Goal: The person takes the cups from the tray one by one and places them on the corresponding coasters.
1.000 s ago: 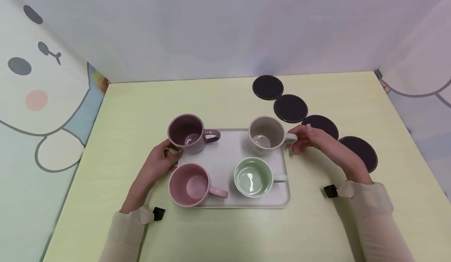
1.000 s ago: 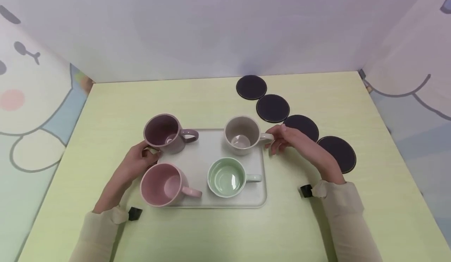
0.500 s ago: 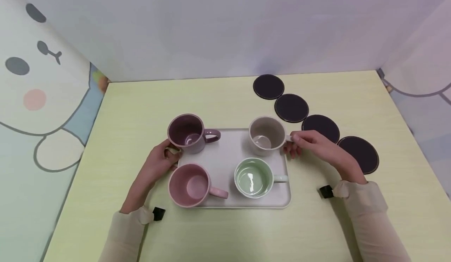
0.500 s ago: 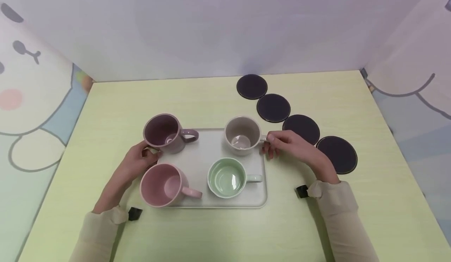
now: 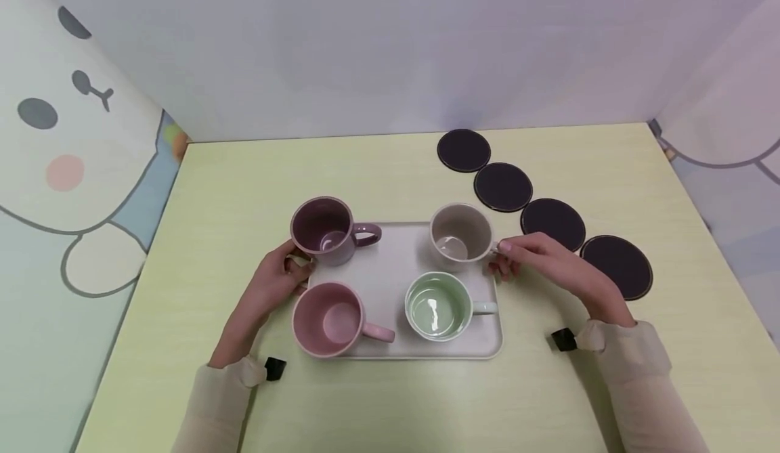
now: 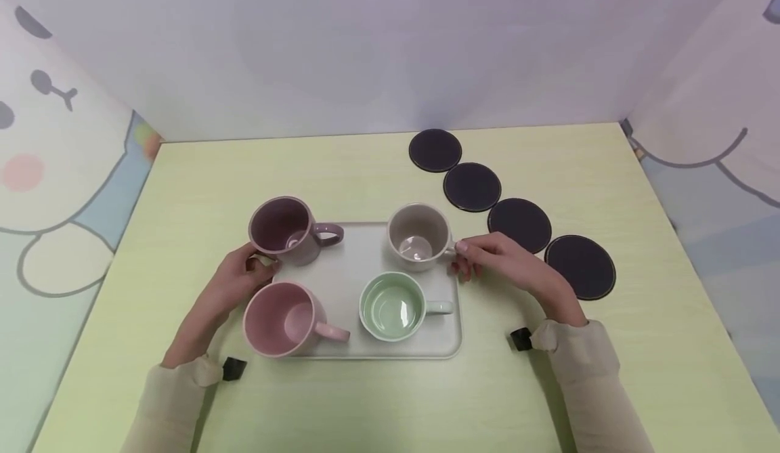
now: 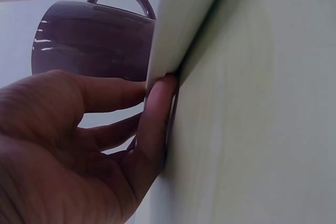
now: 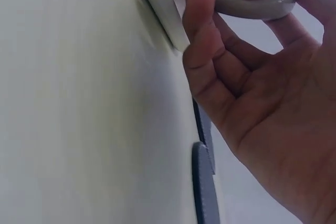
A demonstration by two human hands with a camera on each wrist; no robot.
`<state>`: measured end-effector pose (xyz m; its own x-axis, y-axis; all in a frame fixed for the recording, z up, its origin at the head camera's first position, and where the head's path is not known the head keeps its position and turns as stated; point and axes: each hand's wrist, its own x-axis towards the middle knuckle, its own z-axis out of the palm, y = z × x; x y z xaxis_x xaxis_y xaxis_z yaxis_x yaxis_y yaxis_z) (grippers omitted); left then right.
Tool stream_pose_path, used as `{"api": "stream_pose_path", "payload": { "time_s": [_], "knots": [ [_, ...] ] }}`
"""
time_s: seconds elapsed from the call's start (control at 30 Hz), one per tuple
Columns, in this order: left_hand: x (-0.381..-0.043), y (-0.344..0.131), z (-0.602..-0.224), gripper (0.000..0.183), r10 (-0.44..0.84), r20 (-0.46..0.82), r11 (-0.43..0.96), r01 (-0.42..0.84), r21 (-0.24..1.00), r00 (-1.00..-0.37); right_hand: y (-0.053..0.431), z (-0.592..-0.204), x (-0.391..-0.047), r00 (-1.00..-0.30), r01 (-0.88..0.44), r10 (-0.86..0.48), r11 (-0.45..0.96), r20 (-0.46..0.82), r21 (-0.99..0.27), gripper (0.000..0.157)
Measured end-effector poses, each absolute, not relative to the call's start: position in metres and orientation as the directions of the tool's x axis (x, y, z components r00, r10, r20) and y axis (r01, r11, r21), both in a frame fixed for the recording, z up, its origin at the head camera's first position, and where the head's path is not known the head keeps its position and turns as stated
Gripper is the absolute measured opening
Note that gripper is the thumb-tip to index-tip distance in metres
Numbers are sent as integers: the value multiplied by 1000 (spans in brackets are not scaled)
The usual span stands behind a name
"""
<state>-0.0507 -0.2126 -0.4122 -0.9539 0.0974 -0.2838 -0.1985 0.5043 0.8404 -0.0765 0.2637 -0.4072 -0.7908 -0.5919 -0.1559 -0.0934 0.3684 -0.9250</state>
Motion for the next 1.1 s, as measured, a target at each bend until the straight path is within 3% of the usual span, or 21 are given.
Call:
{"api": "stream_pose_path", "payload": {
  "time_s": [0.2,0.67,1.1],
  "knots": [
    [-52,-212,-413,37,98,-296,504,-209,838,-950,260,-414,-68,-838,-69,-531,325,-122,-943,35],
    [-51,-213,-413,39,104,-304,494,-216,842,-947,245,-414,-56,-880,-57,-473,209,-50,-976,39],
    [-52,-213,-412,39,105,-294,481,-210,851,-950,222,-392,-76,-954,14,-297,90,-40,-996,45]
  ]
}}
